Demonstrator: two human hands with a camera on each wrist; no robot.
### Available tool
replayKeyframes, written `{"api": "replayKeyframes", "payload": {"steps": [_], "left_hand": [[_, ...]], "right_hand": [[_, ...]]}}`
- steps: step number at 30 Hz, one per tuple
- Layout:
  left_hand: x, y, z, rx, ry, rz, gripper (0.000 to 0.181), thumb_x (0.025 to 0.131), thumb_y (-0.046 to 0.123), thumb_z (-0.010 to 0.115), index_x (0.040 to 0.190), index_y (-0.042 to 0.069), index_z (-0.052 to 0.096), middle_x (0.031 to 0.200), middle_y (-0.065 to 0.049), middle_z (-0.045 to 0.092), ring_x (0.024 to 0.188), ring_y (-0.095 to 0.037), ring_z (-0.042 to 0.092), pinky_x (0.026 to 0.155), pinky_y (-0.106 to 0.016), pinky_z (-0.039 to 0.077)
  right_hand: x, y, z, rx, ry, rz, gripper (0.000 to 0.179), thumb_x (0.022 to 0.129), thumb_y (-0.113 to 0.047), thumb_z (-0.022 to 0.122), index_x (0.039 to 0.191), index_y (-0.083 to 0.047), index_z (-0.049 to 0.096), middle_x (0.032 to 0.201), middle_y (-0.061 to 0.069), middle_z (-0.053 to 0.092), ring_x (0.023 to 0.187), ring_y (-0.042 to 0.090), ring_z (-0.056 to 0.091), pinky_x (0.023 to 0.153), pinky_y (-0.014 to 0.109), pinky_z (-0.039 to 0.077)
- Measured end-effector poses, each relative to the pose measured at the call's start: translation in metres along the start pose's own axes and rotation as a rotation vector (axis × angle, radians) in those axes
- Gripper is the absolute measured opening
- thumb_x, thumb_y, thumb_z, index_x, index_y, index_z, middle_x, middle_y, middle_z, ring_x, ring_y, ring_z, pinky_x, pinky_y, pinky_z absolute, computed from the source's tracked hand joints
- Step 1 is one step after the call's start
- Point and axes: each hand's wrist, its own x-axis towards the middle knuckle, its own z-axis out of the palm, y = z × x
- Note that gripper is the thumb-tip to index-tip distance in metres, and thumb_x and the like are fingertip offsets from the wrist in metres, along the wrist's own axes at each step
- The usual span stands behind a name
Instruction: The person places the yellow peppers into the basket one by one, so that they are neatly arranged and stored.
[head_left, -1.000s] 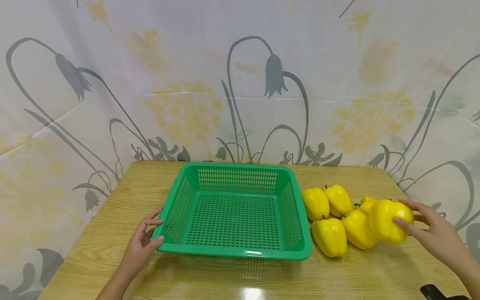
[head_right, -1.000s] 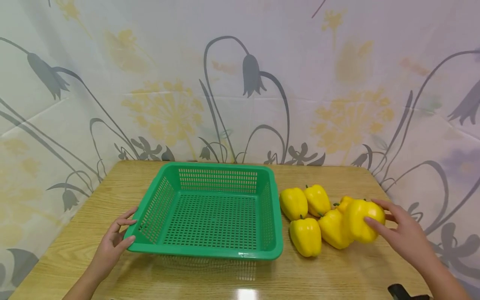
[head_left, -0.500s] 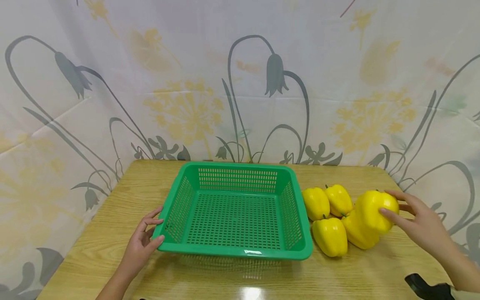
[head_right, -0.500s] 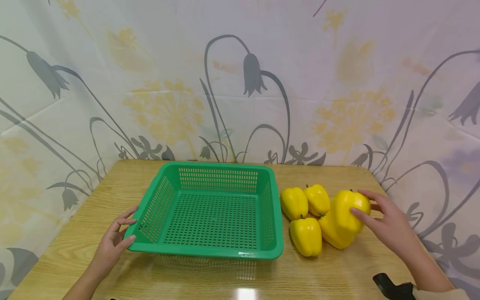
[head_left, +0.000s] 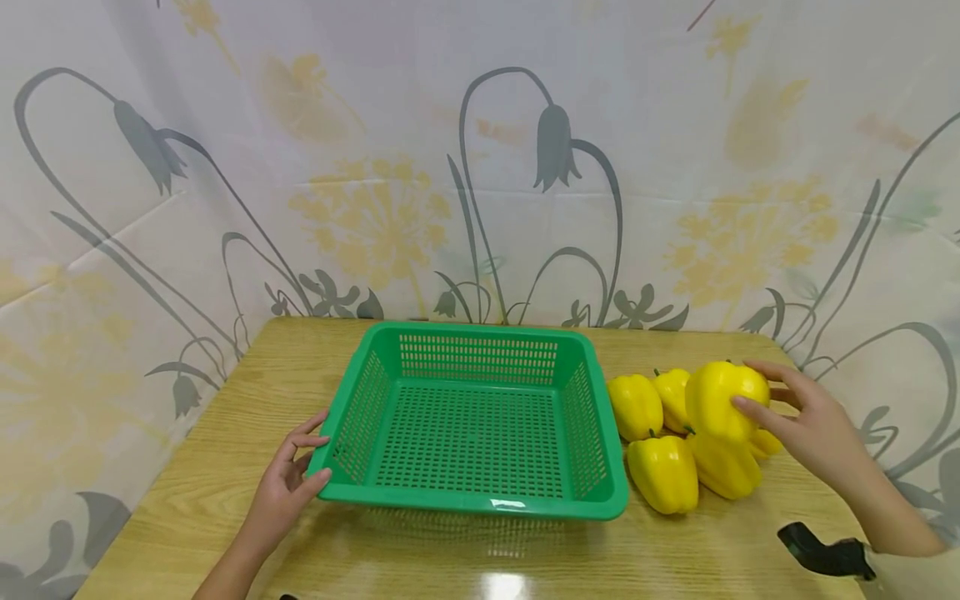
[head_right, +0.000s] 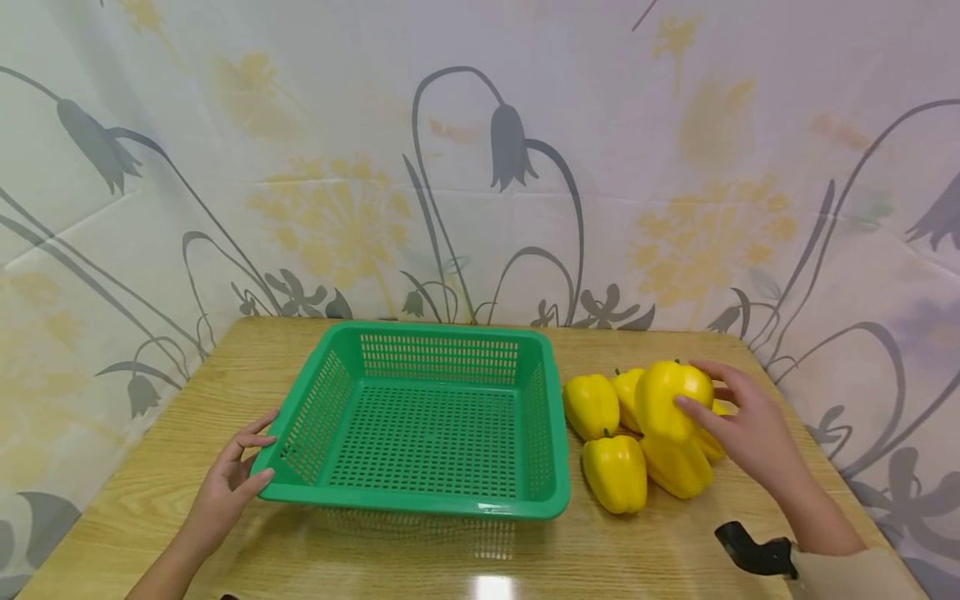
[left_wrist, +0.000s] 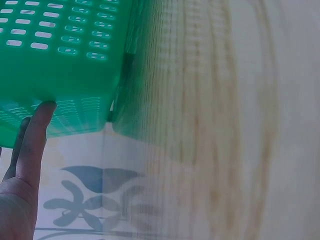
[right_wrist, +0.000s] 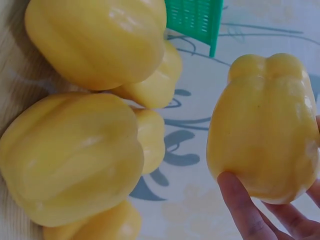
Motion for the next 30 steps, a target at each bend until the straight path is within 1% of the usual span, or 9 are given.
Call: {"api": "replayKeyframes", "payload": {"steps": [5,6,12,13,14,19,22,27,30], "left_hand": [[0.0,0.0,0.0,-0.005,-0.006,0.005,0.03,0.084,-0.018,0.044,0.113,-0.013,0.04,0.145,-0.015,0.028,0.129,-0.011,0.029,0.096,-0.016,0.026],[0.0,0.0,0.0,-0.007,-0.007,0.006,0.03,0.084,-0.018,0.044,0.113,-0.013,0.04,0.145,-0.015,0.028,0.129,-0.011,0.029,0.096,-0.016,0.026],[0.0,0.001,0.0,-0.009,-0.003,0.002,0.03,0.084,-0.017,0.044,0.113,-0.013,0.041,0.145,-0.016,0.028,0.129,-0.012,0.029,0.096,-0.017,0.026],[0.0,0.001,0.0,-0.006,-0.002,0.0,0.03,0.084,-0.017,0.045,0.113,-0.012,0.041,0.145,-0.015,0.029,0.129,-0.012,0.029,0.096,-0.017,0.026],[0.0,0.001,0.0,-0.004,-0.001,-0.001,0.03,0.084,-0.017,0.044,0.113,-0.012,0.041,0.145,-0.014,0.029,0.129,-0.012,0.029,0.096,-0.017,0.026],[0.0,0.001,0.0,0.002,0.0,-0.014,0.03,0.084,-0.017,0.045,0.113,-0.012,0.041,0.145,-0.009,0.03,0.129,-0.011,0.029,0.095,-0.016,0.026],[0.0,0.002,-0.001,0.002,0.001,-0.014,0.03,0.084,-0.017,0.045,0.113,-0.013,0.041,0.145,-0.009,0.03,0.129,-0.011,0.028,0.095,-0.015,0.026],[0.001,0.002,0.0,0.001,0.004,-0.007,0.03,0.084,-0.018,0.045,0.113,-0.013,0.041,0.145,-0.009,0.031,0.129,-0.011,0.028,0.095,-0.015,0.026],[0.001,0.002,0.0,0.0,0.005,-0.009,0.03,0.084,-0.018,0.045,0.113,-0.013,0.041,0.144,-0.006,0.032,0.129,-0.011,0.029,0.095,-0.015,0.026]], "right_hand": [[0.004,-0.006,0.004,0.021,0.007,-0.026,0.056,0.092,-0.021,0.06,0.137,0.003,0.038,0.131,0.029,0.039,0.105,0.051,0.045,0.06,0.018,0.047],[0.005,-0.007,0.005,0.021,0.01,-0.032,0.056,0.091,-0.021,0.061,0.137,0.003,0.039,0.13,0.029,0.039,0.105,0.052,0.045,0.061,0.021,0.048],[0.011,-0.016,0.011,0.029,0.026,-0.071,0.054,0.09,-0.02,0.063,0.135,0.001,0.042,0.129,0.028,0.042,0.103,0.052,0.047,0.063,0.02,0.047],[0.012,-0.018,0.012,0.034,0.026,-0.074,0.053,0.09,-0.02,0.063,0.135,0.001,0.043,0.129,0.027,0.042,0.103,0.052,0.047,0.062,0.016,0.044],[0.013,-0.02,0.013,0.039,0.023,-0.073,0.053,0.09,-0.021,0.062,0.135,0.0,0.042,0.13,0.027,0.042,0.104,0.051,0.047,0.062,0.016,0.045],[0.018,-0.03,0.019,0.075,-0.002,-0.079,0.053,0.091,-0.021,0.061,0.136,0.0,0.041,0.131,0.026,0.041,0.106,0.051,0.046,0.061,0.02,0.049],[0.021,-0.036,0.023,0.092,-0.016,-0.079,0.053,0.092,-0.023,0.06,0.137,-0.002,0.041,0.131,0.024,0.041,0.108,0.05,0.045,0.061,0.025,0.051],[0.025,-0.046,0.027,0.085,-0.03,-0.076,0.053,0.092,-0.027,0.06,0.137,-0.004,0.041,0.135,0.022,0.04,0.111,0.047,0.045,0.064,0.029,0.05],[0.029,-0.05,0.029,0.084,-0.035,-0.091,0.053,0.091,-0.026,0.06,0.136,-0.004,0.043,0.134,0.022,0.041,0.111,0.046,0.046,0.067,0.032,0.049]]}}
